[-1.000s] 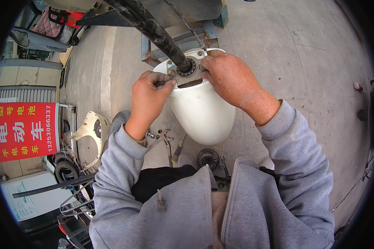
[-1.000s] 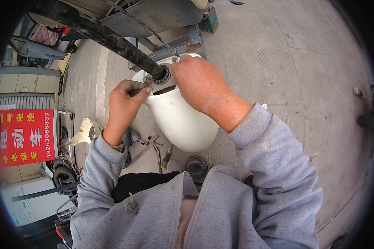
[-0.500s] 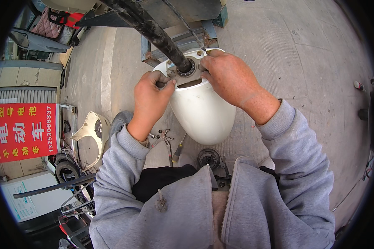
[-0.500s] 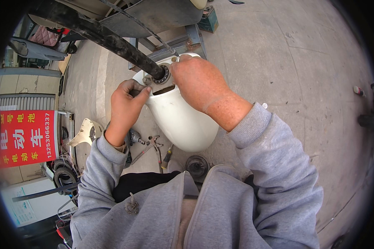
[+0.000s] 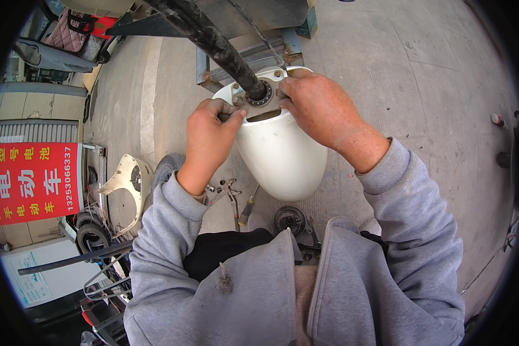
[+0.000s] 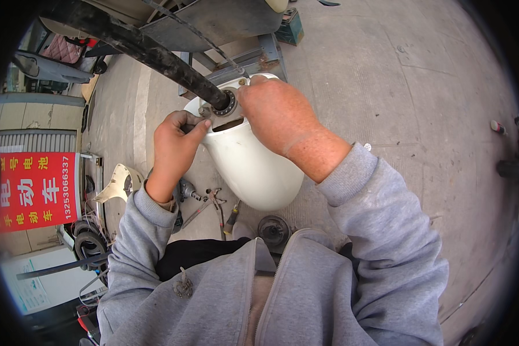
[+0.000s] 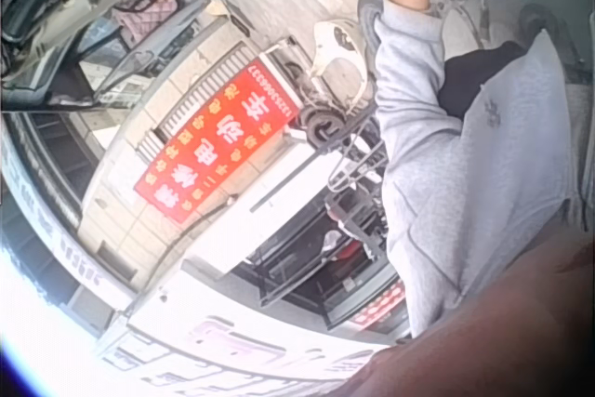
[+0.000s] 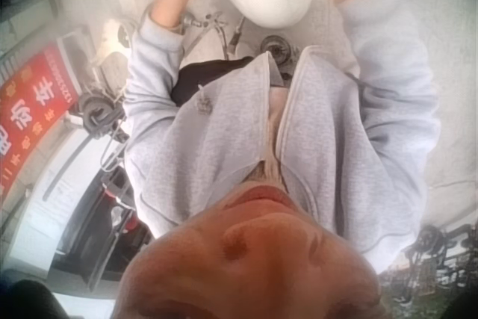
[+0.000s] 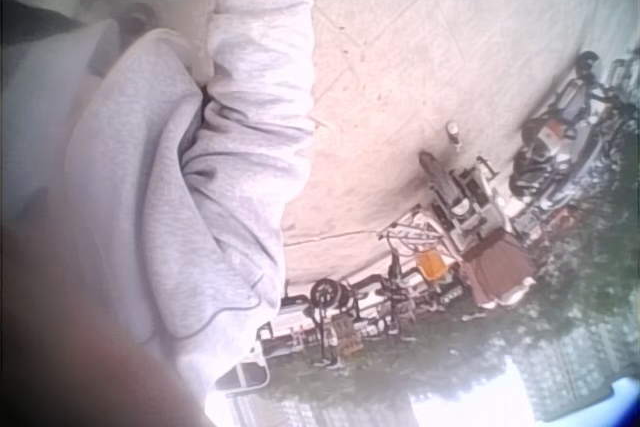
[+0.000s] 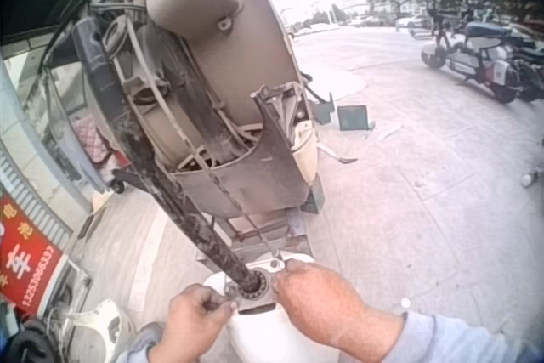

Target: The person attaches a white plastic body panel to a vertical metal frame, aligns it, and secures it with bolts and washers using a screwdriver. The person repeatedly tightens the fasteners to hold the panel in place.

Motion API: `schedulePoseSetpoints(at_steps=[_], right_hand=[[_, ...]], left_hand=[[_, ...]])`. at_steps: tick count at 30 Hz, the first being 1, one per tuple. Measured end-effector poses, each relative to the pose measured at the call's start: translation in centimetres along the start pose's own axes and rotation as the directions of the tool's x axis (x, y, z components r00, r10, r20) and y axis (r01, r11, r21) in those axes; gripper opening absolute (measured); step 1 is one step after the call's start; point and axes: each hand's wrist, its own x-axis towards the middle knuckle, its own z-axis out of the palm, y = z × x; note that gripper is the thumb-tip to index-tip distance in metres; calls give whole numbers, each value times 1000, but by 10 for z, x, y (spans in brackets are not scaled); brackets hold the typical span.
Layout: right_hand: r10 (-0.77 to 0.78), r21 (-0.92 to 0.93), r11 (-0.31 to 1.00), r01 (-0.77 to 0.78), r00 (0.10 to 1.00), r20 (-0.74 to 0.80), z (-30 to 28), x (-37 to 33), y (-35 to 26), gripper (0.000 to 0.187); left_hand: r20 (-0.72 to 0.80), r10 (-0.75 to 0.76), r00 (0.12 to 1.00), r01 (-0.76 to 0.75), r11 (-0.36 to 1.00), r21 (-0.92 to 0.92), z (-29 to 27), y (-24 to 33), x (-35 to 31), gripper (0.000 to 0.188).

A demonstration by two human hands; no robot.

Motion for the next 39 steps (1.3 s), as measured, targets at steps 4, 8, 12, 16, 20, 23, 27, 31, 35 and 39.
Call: schedulePoseSetpoints(at_steps=[4,8,12,16,20,23,27,31,35,39], right_hand=[[-2,6,1000,2,1000,-2,-1,0,0,15],[-3,0,1000,3,1000,-5,-1,0,0,15],[-7,3,1000,7,1000,-13,0,0,0,15],[-12,-2,1000,12,1000,-14,0,0,1,15],[-8,-11,1000,8,1000,-6,0,0,0,15],[-6,3,1000,6,1000,-16,0,0,0,15],[0,8,1000,0,1000,-9,0,1,0,15],[-6,2,1000,6,1000,-14,0,1,0,14],[-6,-1,1000,6,1000,-8,0,1,1,14],[-10,10,1000,10,1000,-8,0,1,2,14]], left_hand=[[0,0,1000,0,1000,17,0,1,0,21],[23,60,998,-60,998,34,-2,-1,1,18],[64,65,996,-66,998,3,-5,-3,3,14],[114,76,991,-75,997,-11,-9,-5,6,14],[118,54,992,-51,998,-36,-11,-5,8,15],[75,55,996,-53,998,-20,-11,-4,7,16],[26,52,998,-51,999,-14,-7,-1,2,18],[17,90,996,-91,990,111,-7,2,1,20],[30,64,998,-66,995,77,-6,5,2,19],[56,38,998,-41,998,51,-5,5,3,16]])
